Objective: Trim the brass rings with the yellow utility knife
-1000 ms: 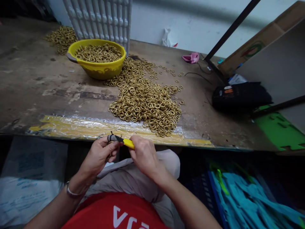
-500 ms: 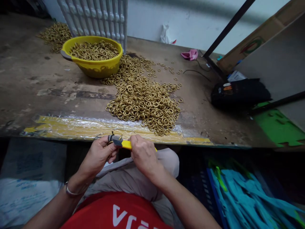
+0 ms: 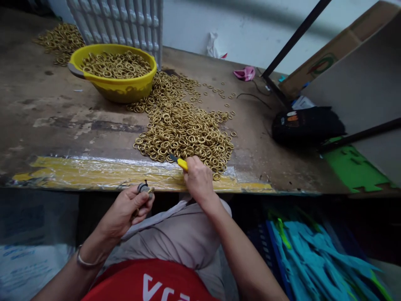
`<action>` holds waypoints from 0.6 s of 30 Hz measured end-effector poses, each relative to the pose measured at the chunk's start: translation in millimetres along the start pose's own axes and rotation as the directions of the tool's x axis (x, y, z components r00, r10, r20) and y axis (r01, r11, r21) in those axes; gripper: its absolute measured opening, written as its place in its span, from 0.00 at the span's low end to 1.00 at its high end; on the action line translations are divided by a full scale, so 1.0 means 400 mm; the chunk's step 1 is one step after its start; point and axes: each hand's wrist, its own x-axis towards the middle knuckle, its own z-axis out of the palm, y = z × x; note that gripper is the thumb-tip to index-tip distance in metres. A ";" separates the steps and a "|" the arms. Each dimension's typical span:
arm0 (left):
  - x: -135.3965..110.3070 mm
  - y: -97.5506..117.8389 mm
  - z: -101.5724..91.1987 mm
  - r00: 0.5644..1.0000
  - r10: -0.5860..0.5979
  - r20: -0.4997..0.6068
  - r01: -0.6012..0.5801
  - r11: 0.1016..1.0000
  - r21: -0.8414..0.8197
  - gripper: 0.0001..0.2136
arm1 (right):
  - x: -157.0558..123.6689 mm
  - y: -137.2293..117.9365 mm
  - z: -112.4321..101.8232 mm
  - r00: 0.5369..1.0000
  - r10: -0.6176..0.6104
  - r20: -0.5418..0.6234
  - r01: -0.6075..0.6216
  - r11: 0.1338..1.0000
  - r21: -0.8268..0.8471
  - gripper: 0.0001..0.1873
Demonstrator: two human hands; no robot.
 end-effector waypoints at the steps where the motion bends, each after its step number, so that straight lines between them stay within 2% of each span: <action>1: 0.008 0.001 -0.001 1.000 -0.002 0.005 0.002 0.999 -0.033 0.18 | 0.016 -0.003 0.000 1.000 0.002 -0.017 -0.002 1.000 -0.001 0.06; 5: 0.006 0.008 -0.019 0.998 0.041 0.049 -0.039 0.998 -0.047 0.15 | 0.068 -0.024 0.007 1.000 0.016 0.004 -0.016 1.000 -0.013 0.14; 7: -0.006 0.002 -0.034 0.993 0.031 0.111 -0.042 0.994 0.097 0.13 | 0.080 -0.034 0.014 0.999 0.037 0.034 -0.036 0.999 -0.031 0.15; 9: -0.013 -0.022 -0.051 0.978 0.009 0.210 -0.086 0.930 0.358 0.11 | 0.083 -0.038 0.021 0.998 0.043 0.048 -0.041 0.999 -0.033 0.12; 11: -0.006 -0.064 -0.068 0.968 0.007 0.250 -0.172 0.745 0.644 0.08 | 0.079 -0.034 0.029 0.999 0.039 0.027 -0.039 0.999 -0.001 0.09; 12: 0.003 -0.091 -0.077 0.974 0.028 0.223 -0.193 0.617 0.763 0.08 | 0.076 -0.029 0.032 0.999 0.040 0.003 -0.040 0.999 0.029 0.08; 14: 0.028 -0.144 -0.093 0.991 0.110 0.080 -0.113 0.342 0.933 0.11 | 0.069 -0.016 0.035 0.998 0.047 -0.051 -0.040 0.991 0.125 0.09; 16: 0.056 -0.185 -0.104 0.992 0.127 0.012 -0.043 0.249 0.968 0.12 | 0.060 -0.003 0.035 0.995 0.065 -0.079 -0.041 0.960 0.278 0.11; 18: 0.076 -0.206 -0.106 0.995 0.101 0.015 -0.039 0.240 0.970 0.13 | 0.052 0.008 0.032 0.993 0.099 -0.062 -0.059 0.883 0.465 0.12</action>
